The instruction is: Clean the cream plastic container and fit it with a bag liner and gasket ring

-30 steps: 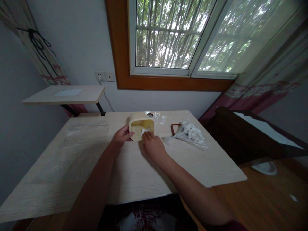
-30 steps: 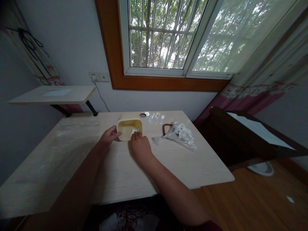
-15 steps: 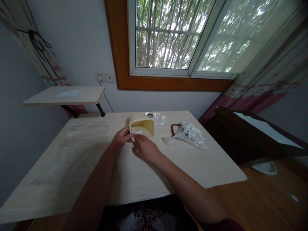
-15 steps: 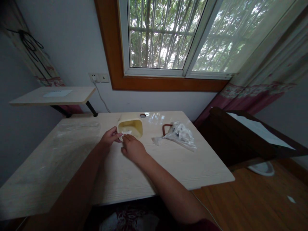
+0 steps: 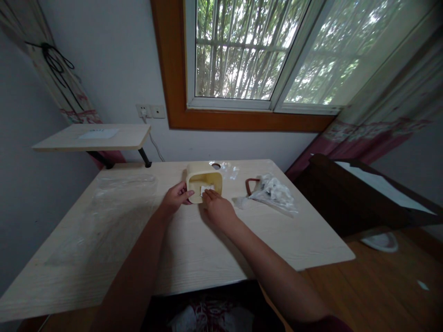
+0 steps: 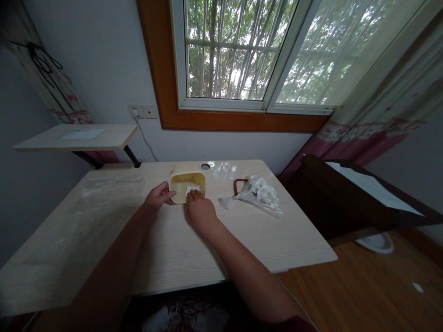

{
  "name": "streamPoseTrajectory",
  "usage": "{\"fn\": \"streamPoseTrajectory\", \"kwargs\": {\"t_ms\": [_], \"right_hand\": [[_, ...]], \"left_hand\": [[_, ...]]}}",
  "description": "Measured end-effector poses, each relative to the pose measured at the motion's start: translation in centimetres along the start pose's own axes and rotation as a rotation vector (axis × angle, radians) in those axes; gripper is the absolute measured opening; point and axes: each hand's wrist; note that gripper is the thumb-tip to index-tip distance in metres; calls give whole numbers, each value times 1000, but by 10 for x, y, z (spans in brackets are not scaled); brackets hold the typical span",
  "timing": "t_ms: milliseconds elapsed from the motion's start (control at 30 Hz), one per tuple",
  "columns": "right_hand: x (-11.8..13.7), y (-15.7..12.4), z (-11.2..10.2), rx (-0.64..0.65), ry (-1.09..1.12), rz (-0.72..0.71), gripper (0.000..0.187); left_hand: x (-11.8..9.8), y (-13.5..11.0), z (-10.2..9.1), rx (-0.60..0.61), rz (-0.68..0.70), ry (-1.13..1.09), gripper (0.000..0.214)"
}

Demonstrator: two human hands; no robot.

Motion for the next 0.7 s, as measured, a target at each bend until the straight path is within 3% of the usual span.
{"fn": "streamPoseTrajectory", "kwargs": {"t_ms": [233,333,533,700], "right_hand": [[15,6,4,-97,198,-137,53],[17,8,2,-107,182,-121,49],[17,13,-21,25,-6,12,31],[13,27,-25,118,-19,-37,28]], "left_hand": [[4,3,-1,1,13,7,44],[5,4,-2,7,20,3,43],[6,3,0,23,29,40,44],[8,3,0,23,50,80,42]]}}
Point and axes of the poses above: each hand's wrist, its own y-axis towards the middle knuckle, its own z-axis out of the palm, x = y × z, and after that the axes turned 14 degrees about -z, right-handed
